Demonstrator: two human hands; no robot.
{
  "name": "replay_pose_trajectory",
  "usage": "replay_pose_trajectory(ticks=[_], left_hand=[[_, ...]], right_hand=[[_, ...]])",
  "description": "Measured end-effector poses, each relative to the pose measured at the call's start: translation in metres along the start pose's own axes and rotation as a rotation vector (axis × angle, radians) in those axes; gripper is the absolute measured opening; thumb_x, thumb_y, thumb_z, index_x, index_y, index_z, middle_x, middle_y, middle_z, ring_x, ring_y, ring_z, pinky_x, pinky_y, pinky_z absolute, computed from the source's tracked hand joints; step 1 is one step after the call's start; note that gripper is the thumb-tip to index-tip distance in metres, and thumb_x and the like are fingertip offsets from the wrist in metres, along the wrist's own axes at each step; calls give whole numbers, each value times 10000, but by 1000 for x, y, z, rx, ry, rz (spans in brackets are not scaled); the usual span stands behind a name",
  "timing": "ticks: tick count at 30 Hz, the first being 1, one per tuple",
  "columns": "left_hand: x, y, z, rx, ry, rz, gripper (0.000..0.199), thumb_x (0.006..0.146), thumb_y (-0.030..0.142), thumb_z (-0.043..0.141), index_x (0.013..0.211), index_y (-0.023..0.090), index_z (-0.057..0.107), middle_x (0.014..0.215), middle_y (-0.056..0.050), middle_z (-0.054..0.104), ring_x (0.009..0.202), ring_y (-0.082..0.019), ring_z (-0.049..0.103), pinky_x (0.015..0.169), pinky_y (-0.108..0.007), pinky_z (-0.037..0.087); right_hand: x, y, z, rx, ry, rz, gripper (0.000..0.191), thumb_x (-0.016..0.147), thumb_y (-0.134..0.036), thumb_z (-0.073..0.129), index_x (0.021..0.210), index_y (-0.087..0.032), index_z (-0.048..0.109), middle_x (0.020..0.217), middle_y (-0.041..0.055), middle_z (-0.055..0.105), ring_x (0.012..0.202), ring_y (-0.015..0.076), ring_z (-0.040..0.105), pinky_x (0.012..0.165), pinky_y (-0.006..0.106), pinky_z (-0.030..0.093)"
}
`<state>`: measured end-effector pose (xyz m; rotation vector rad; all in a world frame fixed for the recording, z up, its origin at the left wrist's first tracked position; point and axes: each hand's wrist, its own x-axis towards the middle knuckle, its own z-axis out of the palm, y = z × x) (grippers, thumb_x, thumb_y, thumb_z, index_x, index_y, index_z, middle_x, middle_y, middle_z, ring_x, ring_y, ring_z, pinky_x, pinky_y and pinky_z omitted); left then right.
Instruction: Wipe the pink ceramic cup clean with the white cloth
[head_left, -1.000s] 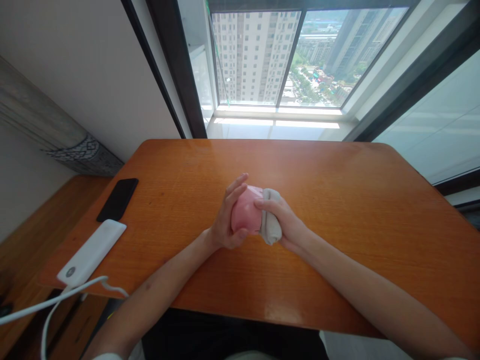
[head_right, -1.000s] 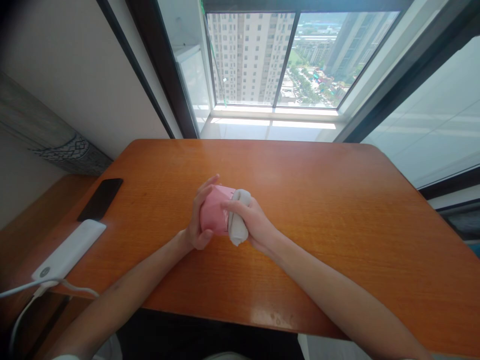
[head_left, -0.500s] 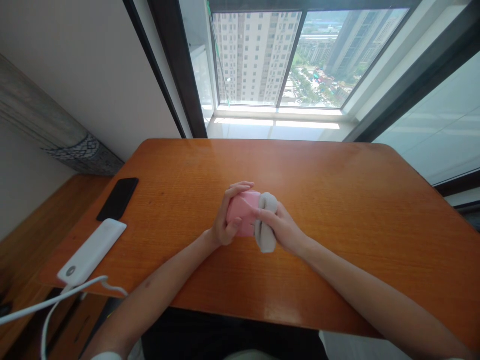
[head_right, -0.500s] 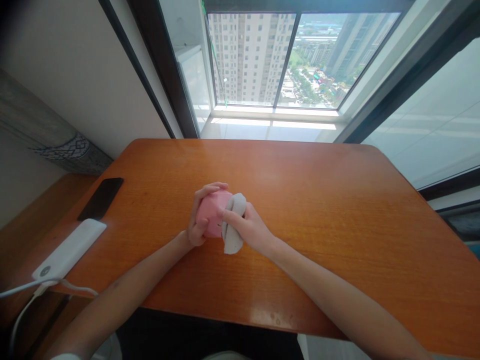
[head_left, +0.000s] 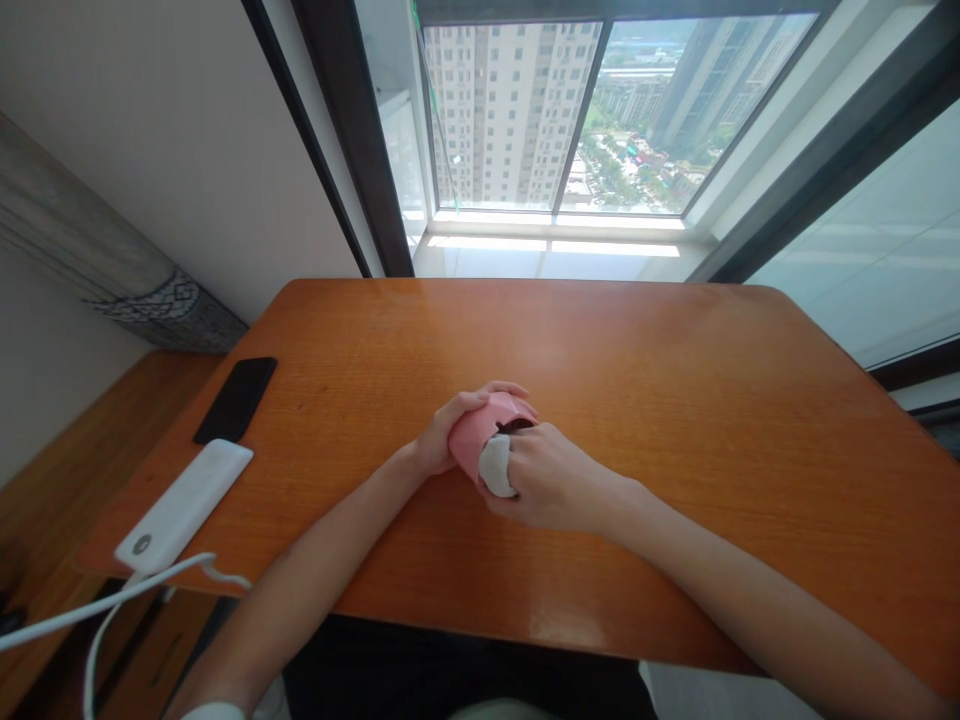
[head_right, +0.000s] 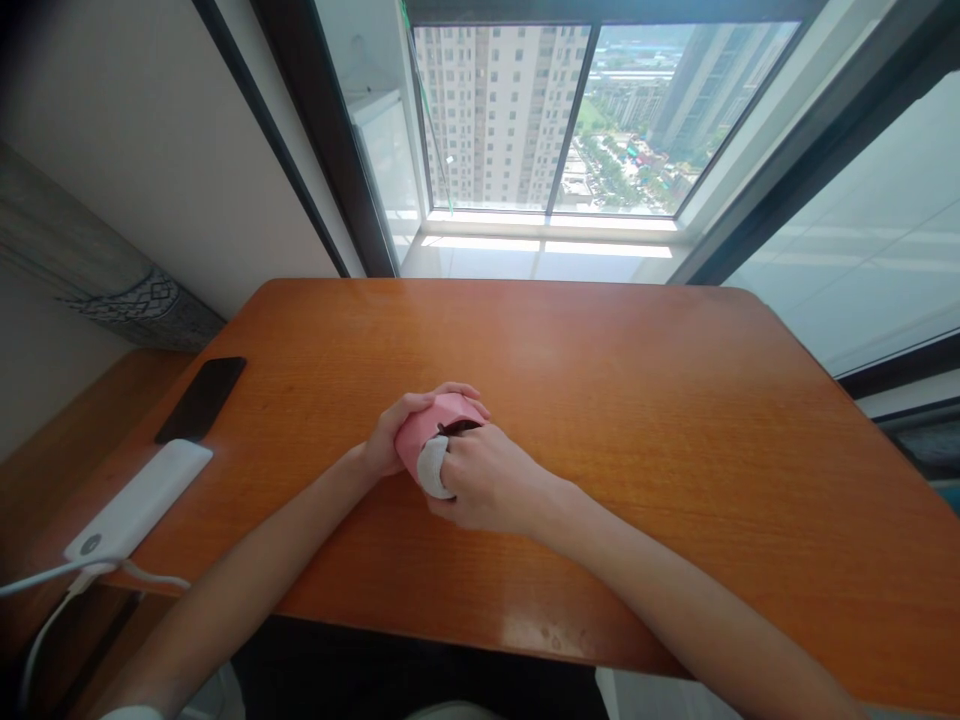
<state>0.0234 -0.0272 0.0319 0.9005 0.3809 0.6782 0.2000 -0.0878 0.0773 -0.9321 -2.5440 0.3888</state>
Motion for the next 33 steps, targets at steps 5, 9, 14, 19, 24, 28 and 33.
replay_pose_trajectory(ticks=[5,9,14,19,24,28,33], left_hand=[[-2,-2,2,35,70,221,774,1033,775,443,1538,210,605,1550,-180,671,1406,-392,664,1187,-551,506],[-3,-9,-6,574,118,710,851,1013,827,486,1691,315,430,1748,-137,464,1584,-420,489,1304,-635,393],[-2,-17,-15,983,69,1123,927,958,755,595,1742,340,330,1814,-119,327,1647,-473,368,1319,-729,329],[-1,-18,-17,1027,59,1118,903,958,702,608,1721,282,369,1753,-174,389,1551,-455,480,1246,-693,436],[-2,-23,-15,846,106,1042,776,975,670,594,1627,262,487,1581,-170,546,1475,-410,516,1217,-633,472],[-6,-20,-4,555,169,753,700,991,695,546,1532,250,562,1522,-141,608,1294,-358,636,1151,-552,512],[-4,-8,-1,213,97,394,614,957,617,583,1408,205,641,1342,-123,740,1173,-321,698,1037,-457,542]], right_hand=[[1,-3,-7,432,119,309,236,773,-174,752,643,-208,557,612,-48,539,577,107,410,589,291,306],[5,-3,-16,1008,265,632,217,792,-335,817,761,-213,641,689,-42,573,626,123,477,575,260,393],[12,-7,-18,1626,373,837,352,696,-413,931,911,-212,736,841,7,709,732,159,609,662,271,525],[16,-11,-12,1756,412,918,407,698,-429,954,948,-202,727,833,6,705,727,158,618,639,262,529],[12,-6,-4,1546,406,798,493,731,-531,962,1011,-199,730,898,18,702,783,165,624,695,275,529],[7,-3,-2,1125,307,650,446,772,-541,937,802,-208,642,739,-22,582,664,130,500,583,262,418],[2,-2,9,730,191,487,430,843,-458,860,689,-224,533,628,-49,502,565,110,446,523,263,343]])
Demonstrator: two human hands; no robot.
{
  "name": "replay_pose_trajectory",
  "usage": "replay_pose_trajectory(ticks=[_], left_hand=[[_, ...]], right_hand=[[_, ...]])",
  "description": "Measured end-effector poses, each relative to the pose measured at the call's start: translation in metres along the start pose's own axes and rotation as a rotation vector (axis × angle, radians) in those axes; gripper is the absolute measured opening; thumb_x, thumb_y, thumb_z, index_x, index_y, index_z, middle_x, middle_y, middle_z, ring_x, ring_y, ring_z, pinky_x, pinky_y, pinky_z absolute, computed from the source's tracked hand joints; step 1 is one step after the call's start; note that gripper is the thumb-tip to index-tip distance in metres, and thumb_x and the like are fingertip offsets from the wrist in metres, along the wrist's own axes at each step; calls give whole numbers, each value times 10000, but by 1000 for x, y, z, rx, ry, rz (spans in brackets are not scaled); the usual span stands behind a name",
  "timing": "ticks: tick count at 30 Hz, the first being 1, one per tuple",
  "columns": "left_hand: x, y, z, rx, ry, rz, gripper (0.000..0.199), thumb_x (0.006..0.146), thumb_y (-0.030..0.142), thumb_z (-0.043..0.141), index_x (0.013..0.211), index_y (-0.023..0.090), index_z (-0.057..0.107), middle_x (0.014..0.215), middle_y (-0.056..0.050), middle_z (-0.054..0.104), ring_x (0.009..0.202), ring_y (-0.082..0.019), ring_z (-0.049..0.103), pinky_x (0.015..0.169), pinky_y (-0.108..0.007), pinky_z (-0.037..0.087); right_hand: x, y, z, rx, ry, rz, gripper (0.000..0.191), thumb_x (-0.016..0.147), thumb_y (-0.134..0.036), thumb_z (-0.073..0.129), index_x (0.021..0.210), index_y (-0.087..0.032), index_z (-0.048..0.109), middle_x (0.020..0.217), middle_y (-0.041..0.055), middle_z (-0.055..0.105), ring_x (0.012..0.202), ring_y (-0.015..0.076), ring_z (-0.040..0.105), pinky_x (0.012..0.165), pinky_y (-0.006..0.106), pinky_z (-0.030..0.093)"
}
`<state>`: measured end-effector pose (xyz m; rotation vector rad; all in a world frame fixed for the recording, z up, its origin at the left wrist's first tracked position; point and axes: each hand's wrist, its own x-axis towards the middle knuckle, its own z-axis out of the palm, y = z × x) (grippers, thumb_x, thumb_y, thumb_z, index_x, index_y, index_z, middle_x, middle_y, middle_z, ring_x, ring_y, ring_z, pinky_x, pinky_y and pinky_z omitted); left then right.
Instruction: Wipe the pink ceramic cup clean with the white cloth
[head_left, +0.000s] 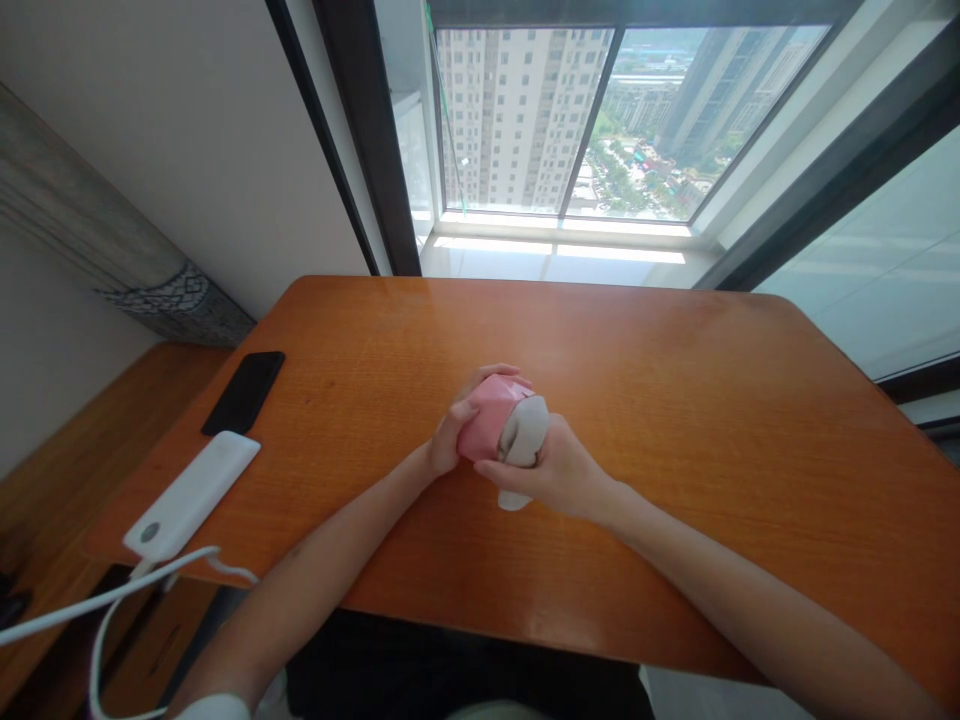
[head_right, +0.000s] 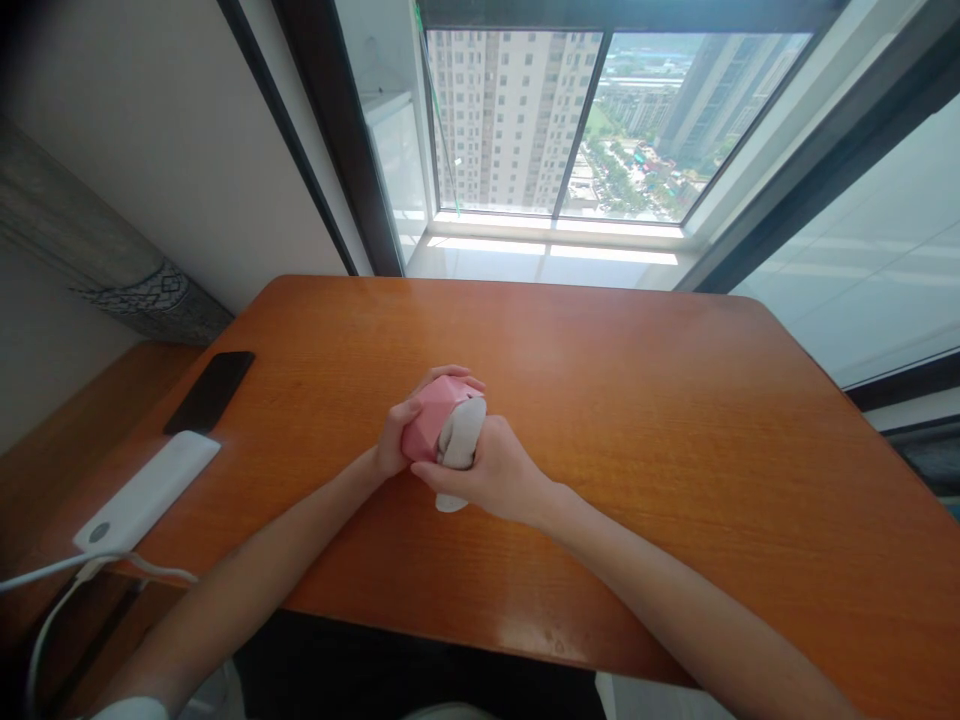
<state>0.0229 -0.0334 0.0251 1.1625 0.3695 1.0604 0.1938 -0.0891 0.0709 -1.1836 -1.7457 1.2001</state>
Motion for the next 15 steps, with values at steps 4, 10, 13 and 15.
replay_pose_trajectory(ticks=[4,10,13,15], left_hand=[[6,1,-7,-104,-48,-236,623,946,622,551,1345,165,689,1248,-148,786,1107,-315,733,1011,-444,544],[8,4,-4,-158,-10,-280,673,947,651,605,1381,145,699,1302,-164,791,1147,-332,744,1037,-451,550],[7,3,-1,-170,42,-216,805,987,789,536,1525,196,619,1513,-168,700,1268,-354,723,1085,-484,555],[5,-2,-2,-57,80,-54,842,1004,843,471,1608,261,537,1637,-149,600,1375,-362,674,1154,-518,533]], right_hand=[[1,8,3,-408,-23,-231,367,831,-292,862,659,-208,548,609,-49,515,554,97,408,562,278,305],[4,10,-1,-645,-54,-358,164,836,-135,758,735,-188,640,703,-9,636,618,112,441,609,295,299],[4,5,-4,-389,11,-210,208,789,-155,761,686,-196,585,648,-43,566,583,96,415,577,270,317],[5,-1,-9,-133,39,-41,241,780,-217,794,681,-208,574,625,-56,525,572,99,420,543,254,339]])
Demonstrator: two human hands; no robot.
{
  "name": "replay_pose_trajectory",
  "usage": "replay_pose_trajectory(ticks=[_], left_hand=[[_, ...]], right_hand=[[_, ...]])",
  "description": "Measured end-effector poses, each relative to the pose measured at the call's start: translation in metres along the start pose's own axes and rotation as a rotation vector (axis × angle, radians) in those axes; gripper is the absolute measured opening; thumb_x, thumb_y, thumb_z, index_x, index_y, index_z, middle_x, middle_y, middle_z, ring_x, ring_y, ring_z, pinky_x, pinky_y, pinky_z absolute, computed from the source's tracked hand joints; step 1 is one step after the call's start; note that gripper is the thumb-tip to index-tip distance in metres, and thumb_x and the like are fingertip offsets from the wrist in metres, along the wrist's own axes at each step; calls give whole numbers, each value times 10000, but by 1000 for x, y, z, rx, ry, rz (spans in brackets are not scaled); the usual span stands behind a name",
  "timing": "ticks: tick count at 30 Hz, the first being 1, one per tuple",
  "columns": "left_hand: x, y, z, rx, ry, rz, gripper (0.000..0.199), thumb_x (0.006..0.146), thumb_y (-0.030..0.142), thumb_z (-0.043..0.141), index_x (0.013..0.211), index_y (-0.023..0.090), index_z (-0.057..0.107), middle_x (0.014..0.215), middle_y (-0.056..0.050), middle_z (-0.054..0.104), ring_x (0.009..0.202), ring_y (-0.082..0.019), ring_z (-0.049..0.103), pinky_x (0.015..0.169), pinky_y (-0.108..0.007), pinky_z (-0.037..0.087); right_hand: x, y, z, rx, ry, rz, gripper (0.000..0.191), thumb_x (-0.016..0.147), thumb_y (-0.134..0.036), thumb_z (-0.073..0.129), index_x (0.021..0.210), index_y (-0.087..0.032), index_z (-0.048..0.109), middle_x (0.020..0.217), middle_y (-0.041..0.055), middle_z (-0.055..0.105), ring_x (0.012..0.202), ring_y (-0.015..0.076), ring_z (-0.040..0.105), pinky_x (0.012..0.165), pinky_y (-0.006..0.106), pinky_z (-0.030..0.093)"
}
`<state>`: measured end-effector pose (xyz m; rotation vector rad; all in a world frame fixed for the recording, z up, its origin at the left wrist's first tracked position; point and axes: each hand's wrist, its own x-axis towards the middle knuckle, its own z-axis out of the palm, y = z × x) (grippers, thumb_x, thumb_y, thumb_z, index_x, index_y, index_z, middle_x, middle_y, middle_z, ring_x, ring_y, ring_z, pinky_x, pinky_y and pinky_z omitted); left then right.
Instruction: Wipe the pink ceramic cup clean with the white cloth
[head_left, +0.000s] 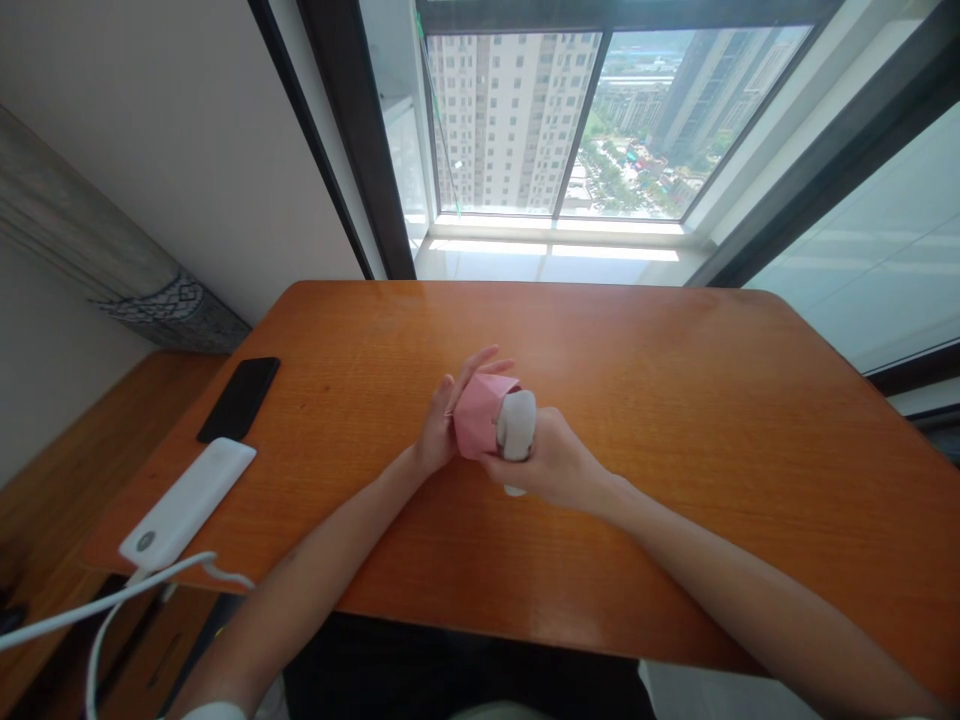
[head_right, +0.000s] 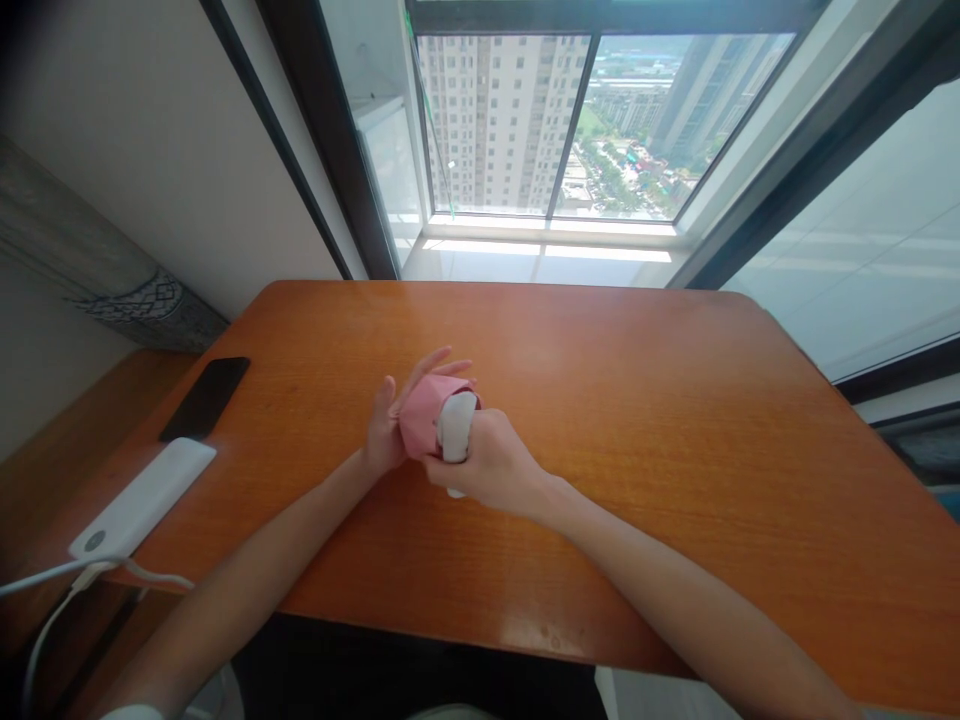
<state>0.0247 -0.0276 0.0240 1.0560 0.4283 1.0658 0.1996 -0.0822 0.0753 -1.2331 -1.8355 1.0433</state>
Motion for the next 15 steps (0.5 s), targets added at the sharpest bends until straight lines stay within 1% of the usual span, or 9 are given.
replay_pose_trajectory(ticks=[2,4,6,7,9,11,13,15], left_hand=[[-2,-7,-4,212,23,253,834,1011,830,491,1668,317,450,1718,-133,503,1495,-370,582,1231,-551,484],[-4,-15,-10,444,14,501,857,997,797,562,1706,351,380,1785,-129,396,1603,-395,457,1286,-600,424],[-7,-19,-13,652,-39,681,882,958,751,646,1705,360,387,1802,-133,361,1647,-439,386,1310,-676,365],[-8,-20,-14,724,-51,739,877,937,726,678,1691,362,415,1794,-136,372,1643,-458,388,1307,-708,352],[-10,-21,-15,788,-33,809,838,899,688,725,1637,364,494,1748,-140,436,1587,-478,464,1274,-737,376],[-10,-20,-13,763,5,839,772,889,685,734,1565,352,565,1683,-142,504,1491,-472,562,1222,-719,433],[-11,-19,-10,726,22,843,724,889,706,720,1505,345,601,1634,-136,544,1421,-452,612,1181,-695,469],[-11,-19,-7,701,37,824,694,914,718,663,1495,345,595,1620,-131,552,1411,-431,611,1166,-683,486]], right_hand=[[3,-6,-7,240,26,161,226,785,-294,846,744,-209,641,665,-41,568,605,119,474,536,250,384],[6,-12,-13,486,62,252,247,787,-353,898,902,-203,738,784,-3,670,697,150,568,594,256,467],[7,-15,-15,740,68,303,370,777,-376,937,1063,-204,777,926,33,742,806,174,642,690,267,541],[8,-16,-14,849,50,326,418,773,-383,948,1112,-205,781,967,43,755,837,180,661,721,271,561],[7,-17,-11,985,-12,358,460,773,-391,960,1156,-204,785,998,54,760,860,185,677,738,273,577],[5,-16,-8,1017,-50,355,458,783,-389,959,1166,-205,786,994,49,750,862,183,680,721,265,567],[4,-15,-6,976,-51,326,460,800,-403,951,1180,-213,775,1003,41,743,872,181,678,715,263,553],[3,-14,-6,858,-37,267,462,814,-439,941,1179,-220,761,998,29,733,858,177,659,710,270,535]])
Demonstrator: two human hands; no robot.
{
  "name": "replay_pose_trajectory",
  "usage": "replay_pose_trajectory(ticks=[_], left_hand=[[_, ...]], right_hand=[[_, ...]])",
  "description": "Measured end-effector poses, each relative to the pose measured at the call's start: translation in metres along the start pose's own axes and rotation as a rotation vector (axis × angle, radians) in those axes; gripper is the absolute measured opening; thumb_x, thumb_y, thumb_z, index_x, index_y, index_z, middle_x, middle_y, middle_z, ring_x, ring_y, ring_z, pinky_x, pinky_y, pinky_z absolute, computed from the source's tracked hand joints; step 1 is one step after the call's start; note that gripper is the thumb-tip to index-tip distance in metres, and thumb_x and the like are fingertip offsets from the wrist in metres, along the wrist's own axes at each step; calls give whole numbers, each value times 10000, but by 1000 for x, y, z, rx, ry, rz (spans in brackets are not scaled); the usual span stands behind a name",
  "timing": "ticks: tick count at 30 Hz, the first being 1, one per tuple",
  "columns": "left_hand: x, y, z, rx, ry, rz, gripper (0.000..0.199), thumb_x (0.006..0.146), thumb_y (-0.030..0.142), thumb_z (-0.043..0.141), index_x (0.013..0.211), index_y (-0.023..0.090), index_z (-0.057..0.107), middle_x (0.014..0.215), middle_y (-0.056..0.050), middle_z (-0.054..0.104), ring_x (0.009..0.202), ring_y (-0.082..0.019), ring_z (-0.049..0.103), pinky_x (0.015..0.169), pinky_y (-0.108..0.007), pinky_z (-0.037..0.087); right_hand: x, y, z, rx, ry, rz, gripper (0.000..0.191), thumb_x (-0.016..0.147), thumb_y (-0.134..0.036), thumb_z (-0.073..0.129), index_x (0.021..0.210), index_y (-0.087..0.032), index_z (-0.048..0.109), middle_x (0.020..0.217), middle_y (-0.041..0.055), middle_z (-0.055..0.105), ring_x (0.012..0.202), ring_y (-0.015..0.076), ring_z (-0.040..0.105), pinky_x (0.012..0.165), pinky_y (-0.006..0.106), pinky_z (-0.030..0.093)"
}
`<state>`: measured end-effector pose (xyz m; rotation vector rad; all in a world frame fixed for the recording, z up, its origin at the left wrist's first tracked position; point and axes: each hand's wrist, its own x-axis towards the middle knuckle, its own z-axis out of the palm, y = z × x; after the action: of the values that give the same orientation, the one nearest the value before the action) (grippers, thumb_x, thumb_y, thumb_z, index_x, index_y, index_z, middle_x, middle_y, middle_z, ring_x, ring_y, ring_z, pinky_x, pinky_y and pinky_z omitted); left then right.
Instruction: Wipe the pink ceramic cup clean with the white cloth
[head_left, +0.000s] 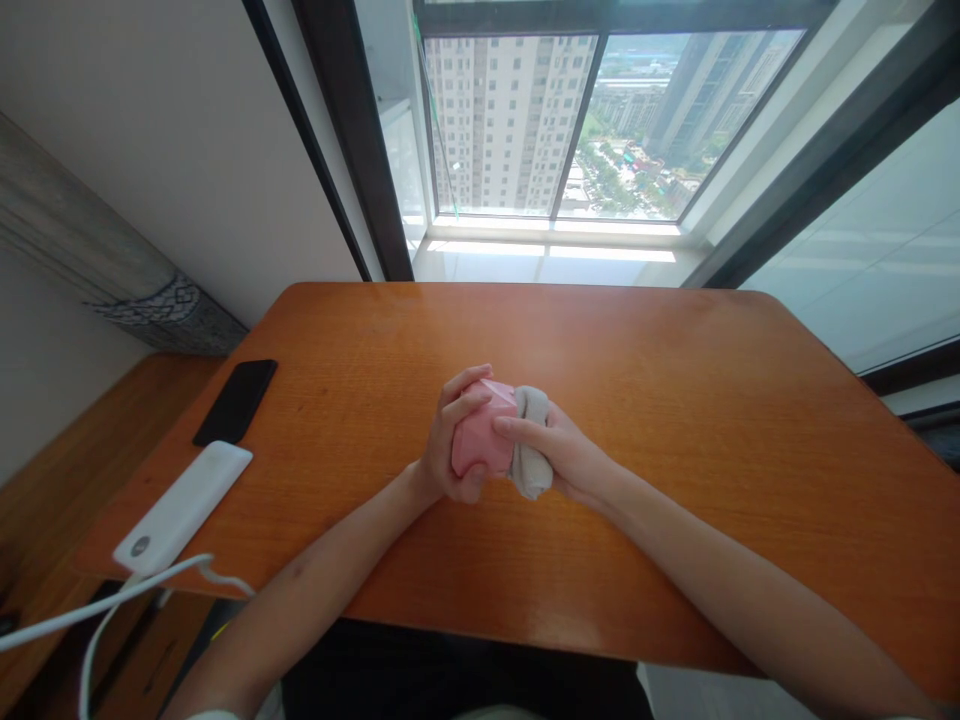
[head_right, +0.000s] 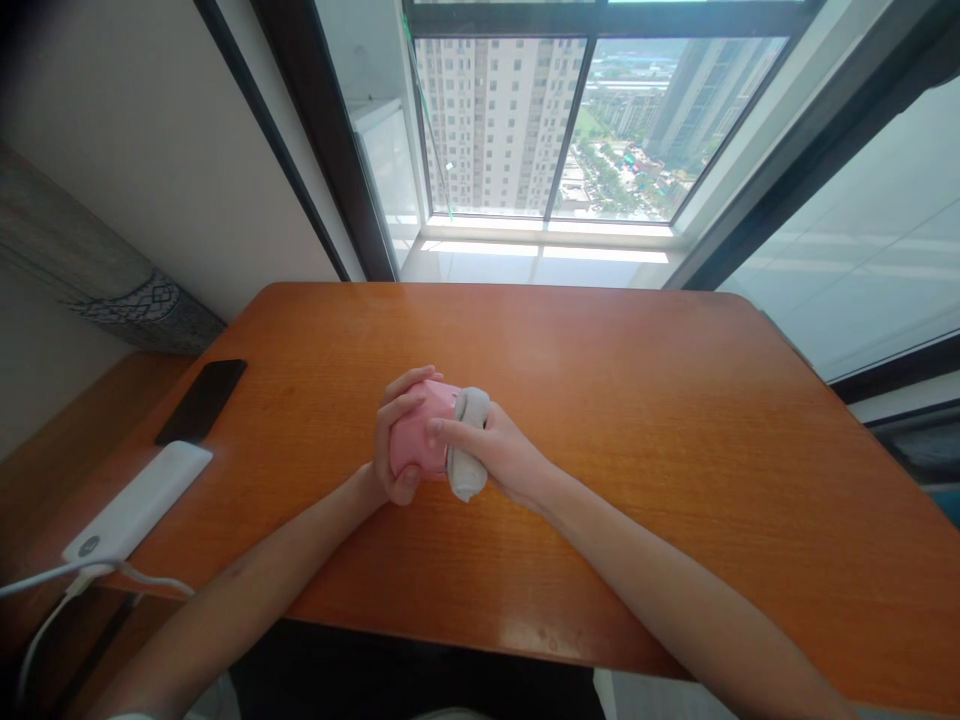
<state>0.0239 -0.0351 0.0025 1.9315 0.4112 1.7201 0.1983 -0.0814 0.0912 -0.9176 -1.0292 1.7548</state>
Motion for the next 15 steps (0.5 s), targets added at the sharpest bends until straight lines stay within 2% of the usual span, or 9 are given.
replay_pose_trajectory(ticks=[3,6,9,13,15], left_hand=[[2,5,4,-54,26,-108,654,972,691,556,1506,314,581,1603,-136,573,1440,-406,577,1192,-665,477],[6,11,7,-220,58,-315,612,991,640,532,1462,260,618,1561,-136,617,1361,-379,632,1186,-609,496],[11,13,9,-420,58,-555,564,982,588,540,1388,217,665,1475,-123,679,1191,-335,714,1084,-518,563],[16,9,10,-587,45,-804,494,966,555,573,1281,204,721,1323,-98,762,1092,-288,745,985,-436,594],[16,6,10,-644,45,-884,468,962,551,595,1254,213,732,1297,-96,779,1080,-279,754,978,-429,597]], right_hand=[[-2,1,-1,-299,-27,-103,350,837,-477,912,951,-206,724,837,-8,653,737,150,562,639,271,462],[-4,4,-2,-585,-61,-168,430,879,-468,853,699,-225,547,646,-52,481,599,117,426,545,278,333],[-3,9,-5,-857,-90,-290,431,869,-416,845,666,-231,513,622,-53,497,563,110,409,566,292,326],[2,16,-14,-1287,-173,-478,247,870,-284,821,735,-217,625,739,11,664,639,145,494,629,319,299],[4,20,-18,-1424,-221,-522,155,893,-220,774,784,-211,665,794,47,716,683,169,539,635,334,277]])
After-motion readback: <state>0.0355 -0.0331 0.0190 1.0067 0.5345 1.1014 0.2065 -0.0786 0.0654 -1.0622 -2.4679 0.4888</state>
